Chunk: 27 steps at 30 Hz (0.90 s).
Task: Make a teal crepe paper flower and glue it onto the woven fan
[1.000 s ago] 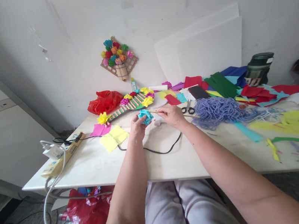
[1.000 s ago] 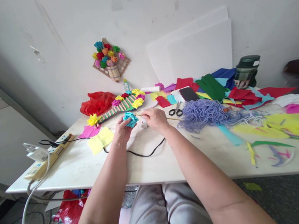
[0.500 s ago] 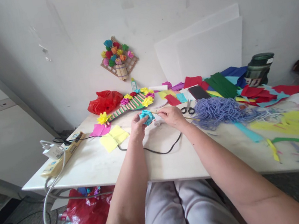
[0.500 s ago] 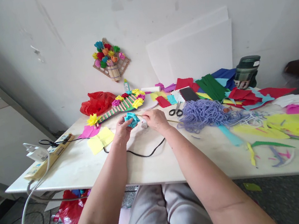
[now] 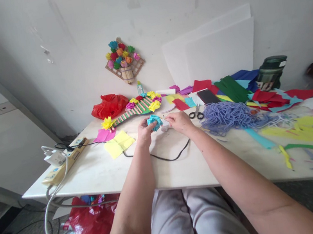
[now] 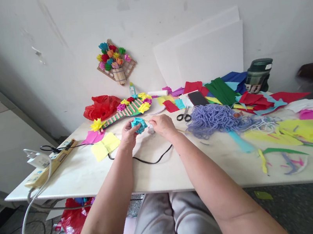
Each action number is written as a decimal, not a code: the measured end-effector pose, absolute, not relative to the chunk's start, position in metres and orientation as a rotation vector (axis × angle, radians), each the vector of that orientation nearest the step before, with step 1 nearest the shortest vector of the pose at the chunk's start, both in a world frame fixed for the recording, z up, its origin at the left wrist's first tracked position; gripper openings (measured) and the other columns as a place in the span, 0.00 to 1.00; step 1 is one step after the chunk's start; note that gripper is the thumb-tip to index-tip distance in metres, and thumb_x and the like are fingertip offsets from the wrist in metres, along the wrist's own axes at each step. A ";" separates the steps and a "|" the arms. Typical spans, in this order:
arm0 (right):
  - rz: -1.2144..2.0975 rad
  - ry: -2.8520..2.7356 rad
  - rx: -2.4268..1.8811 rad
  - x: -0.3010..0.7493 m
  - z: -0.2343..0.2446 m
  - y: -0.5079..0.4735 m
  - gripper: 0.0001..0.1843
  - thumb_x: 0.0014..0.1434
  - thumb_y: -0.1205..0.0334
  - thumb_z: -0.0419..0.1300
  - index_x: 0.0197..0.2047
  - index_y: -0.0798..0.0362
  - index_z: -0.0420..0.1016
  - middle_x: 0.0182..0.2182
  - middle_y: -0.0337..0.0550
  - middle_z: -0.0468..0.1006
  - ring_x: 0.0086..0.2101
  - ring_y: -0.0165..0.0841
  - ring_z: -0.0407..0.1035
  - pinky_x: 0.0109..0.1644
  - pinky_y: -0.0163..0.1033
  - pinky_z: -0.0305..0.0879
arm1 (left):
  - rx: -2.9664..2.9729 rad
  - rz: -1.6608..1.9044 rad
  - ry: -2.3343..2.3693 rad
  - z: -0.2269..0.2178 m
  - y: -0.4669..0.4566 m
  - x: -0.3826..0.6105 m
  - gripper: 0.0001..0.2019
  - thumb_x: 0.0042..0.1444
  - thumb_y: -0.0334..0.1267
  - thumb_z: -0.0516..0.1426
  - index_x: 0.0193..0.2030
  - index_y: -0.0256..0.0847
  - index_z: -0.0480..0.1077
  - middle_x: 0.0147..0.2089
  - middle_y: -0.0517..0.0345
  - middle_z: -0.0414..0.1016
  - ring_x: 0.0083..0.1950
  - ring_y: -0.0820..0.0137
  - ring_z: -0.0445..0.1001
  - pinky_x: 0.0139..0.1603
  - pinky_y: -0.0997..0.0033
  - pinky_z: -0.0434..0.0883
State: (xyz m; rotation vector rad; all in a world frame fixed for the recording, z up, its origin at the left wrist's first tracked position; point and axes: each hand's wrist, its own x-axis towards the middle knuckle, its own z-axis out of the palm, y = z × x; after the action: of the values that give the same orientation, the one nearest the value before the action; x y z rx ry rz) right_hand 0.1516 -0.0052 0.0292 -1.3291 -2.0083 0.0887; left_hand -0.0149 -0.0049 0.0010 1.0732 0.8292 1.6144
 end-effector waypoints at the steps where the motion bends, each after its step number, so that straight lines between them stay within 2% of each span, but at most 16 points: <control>1: 0.113 -2.005 -1.310 0.151 0.029 -0.005 0.13 0.58 0.62 0.55 0.35 0.50 0.83 0.25 0.41 0.81 0.28 0.33 0.71 0.34 0.34 0.61 | 1.079 1.604 0.829 0.001 -0.005 -0.015 0.22 0.31 0.37 0.70 0.35 0.39 0.70 0.28 0.62 0.74 0.26 0.74 0.71 0.29 0.73 0.67; 6: 0.163 -1.965 -1.296 0.151 0.027 -0.004 0.11 0.57 0.62 0.57 0.35 0.49 0.83 0.26 0.40 0.81 0.29 0.32 0.71 0.33 0.33 0.60 | 1.090 1.564 0.818 0.002 -0.006 -0.014 0.21 0.31 0.38 0.70 0.34 0.38 0.70 0.28 0.61 0.74 0.27 0.73 0.72 0.30 0.73 0.68; 11: -0.014 -1.921 -1.348 0.149 0.028 -0.009 0.09 0.56 0.60 0.59 0.36 0.47 0.82 0.31 0.41 0.82 0.33 0.34 0.73 0.34 0.34 0.59 | 1.076 1.554 0.808 0.003 -0.007 -0.015 0.21 0.31 0.38 0.70 0.34 0.36 0.71 0.27 0.60 0.74 0.27 0.73 0.72 0.30 0.72 0.69; 18: -0.237 -1.981 -1.264 0.146 0.031 -0.014 0.09 0.58 0.64 0.58 0.32 0.52 0.80 0.33 0.43 0.82 0.34 0.33 0.71 0.32 0.34 0.54 | 1.064 1.560 0.825 0.002 -0.006 -0.013 0.21 0.31 0.38 0.69 0.33 0.36 0.70 0.26 0.61 0.73 0.25 0.74 0.70 0.27 0.73 0.67; 27: -0.272 -2.010 -1.252 0.144 0.030 -0.017 0.10 0.60 0.66 0.55 0.35 0.53 0.78 0.34 0.44 0.81 0.36 0.33 0.71 0.32 0.35 0.53 | 1.067 1.565 0.780 0.001 -0.005 -0.014 0.22 0.31 0.38 0.70 0.34 0.37 0.70 0.27 0.61 0.73 0.25 0.75 0.70 0.28 0.74 0.65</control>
State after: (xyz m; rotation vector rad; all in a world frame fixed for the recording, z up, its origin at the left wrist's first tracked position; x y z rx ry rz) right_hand 0.1443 -0.0174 0.0304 -1.2524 -2.0096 -0.2723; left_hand -0.0141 -0.0048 0.0009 1.0668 0.7800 1.5650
